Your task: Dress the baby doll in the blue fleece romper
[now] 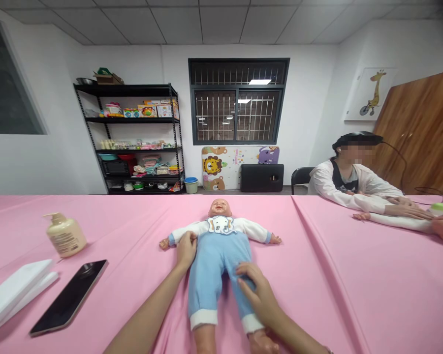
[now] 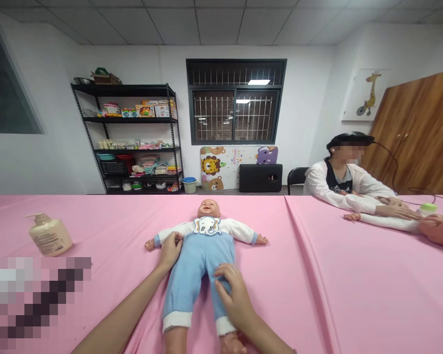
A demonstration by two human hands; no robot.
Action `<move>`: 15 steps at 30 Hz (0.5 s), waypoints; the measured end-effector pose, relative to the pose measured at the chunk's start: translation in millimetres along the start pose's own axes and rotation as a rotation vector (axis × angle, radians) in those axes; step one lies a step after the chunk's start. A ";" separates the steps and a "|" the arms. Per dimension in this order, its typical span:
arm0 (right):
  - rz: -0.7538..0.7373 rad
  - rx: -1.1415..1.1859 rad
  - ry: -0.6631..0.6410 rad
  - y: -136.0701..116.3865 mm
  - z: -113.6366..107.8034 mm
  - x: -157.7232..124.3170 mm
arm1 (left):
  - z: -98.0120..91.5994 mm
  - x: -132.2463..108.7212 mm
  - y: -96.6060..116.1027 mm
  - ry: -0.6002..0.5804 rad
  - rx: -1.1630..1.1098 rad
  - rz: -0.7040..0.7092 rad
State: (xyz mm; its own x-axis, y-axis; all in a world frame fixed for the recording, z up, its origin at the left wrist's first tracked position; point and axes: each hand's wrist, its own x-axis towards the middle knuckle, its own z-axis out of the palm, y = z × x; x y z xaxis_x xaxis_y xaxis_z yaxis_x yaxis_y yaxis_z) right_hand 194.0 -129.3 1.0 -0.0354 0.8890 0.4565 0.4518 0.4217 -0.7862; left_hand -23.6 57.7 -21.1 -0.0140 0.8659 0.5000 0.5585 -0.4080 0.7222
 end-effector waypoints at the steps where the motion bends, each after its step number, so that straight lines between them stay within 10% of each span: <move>1: 0.053 0.040 0.072 2.8 0.0 -0.3 | -1.1 -0.1 -1.0 0.031 0.005 -0.027; 6: 0.199 0.004 0.258 36.1 -3.4 6.2 | -5.5 8.7 20.1 0.095 -0.004 -0.096; 15: 0.284 -0.440 0.017 105.8 -12.9 90.6 | 42.6 -4.3 118.5 -0.177 0.230 -0.034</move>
State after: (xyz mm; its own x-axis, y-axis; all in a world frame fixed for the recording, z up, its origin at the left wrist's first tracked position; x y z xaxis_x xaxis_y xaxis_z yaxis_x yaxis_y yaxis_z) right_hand 250.1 -6.4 -35.5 0.1560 0.9528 0.2604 0.7734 0.0462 -0.6322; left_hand 78.0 17.9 42.0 0.0977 0.9233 0.3713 0.7341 -0.3188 0.5996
